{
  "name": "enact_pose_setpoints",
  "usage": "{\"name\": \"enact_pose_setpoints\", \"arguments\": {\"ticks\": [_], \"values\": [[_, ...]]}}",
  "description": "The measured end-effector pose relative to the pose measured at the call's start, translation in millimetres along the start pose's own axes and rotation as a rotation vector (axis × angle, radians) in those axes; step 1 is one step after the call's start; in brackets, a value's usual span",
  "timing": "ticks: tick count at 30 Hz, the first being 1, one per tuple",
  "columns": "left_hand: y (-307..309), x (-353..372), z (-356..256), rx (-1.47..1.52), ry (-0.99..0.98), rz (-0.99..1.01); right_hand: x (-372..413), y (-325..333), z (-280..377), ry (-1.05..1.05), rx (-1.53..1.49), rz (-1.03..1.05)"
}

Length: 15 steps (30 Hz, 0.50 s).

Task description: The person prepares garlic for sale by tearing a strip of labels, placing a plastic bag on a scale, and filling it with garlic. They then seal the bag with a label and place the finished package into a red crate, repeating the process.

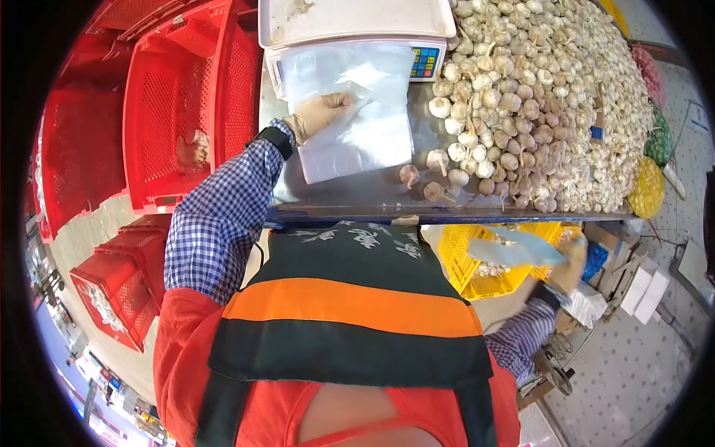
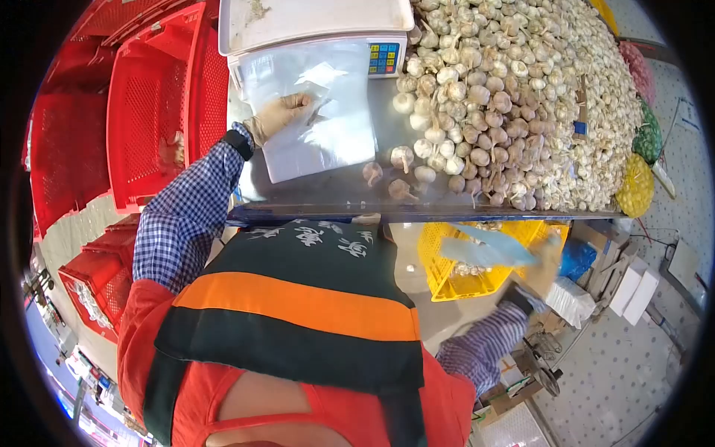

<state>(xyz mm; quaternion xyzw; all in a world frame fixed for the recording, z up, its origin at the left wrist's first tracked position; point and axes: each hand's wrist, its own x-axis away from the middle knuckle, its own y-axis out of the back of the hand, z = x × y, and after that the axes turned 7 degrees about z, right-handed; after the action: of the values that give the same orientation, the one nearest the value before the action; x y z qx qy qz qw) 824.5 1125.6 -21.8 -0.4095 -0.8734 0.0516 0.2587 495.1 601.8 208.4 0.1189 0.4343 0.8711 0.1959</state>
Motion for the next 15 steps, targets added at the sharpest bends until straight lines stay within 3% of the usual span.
{"name": "enact_pose_setpoints", "arguments": {"ticks": [2, 5, 6, 8, 10, 11, 13, 14, 15], "values": [[2, 1, -23, -0.046, 0.002, 0.019, 32, 72, -3, -0.341, -0.705, -0.321], [7, -7, -19, -0.167, -0.047, -0.025, 55, 186, -6, -0.432, 0.03, -0.271], [6, -6, -22, -0.145, -0.048, -0.018, 45, 199, 8, -0.428, 0.036, -0.266], [4, -3, -27, -0.064, 0.019, -0.004, 16, 208, 53, -0.775, 0.86, 0.13], [7, -7, -25, 0.025, 0.04, 0.034, -28, 138, 119, -0.486, 0.9, 0.285], [7, -7, -22, 0.022, 0.044, 0.04, -46, 79, 153, -0.334, 0.646, 0.341], [7, -7, -19, 0.048, -0.019, 0.009, -73, -34, 188, -0.204, -0.093, 0.678], [4, -6, -21, 0.051, -0.02, 0.003, -85, -91, 192, -0.08, 0.02, 0.743], [2, -2, -27, 0.056, -0.006, 0.019, -100, -139, 182, 0.217, 0.158, 0.81]]}}
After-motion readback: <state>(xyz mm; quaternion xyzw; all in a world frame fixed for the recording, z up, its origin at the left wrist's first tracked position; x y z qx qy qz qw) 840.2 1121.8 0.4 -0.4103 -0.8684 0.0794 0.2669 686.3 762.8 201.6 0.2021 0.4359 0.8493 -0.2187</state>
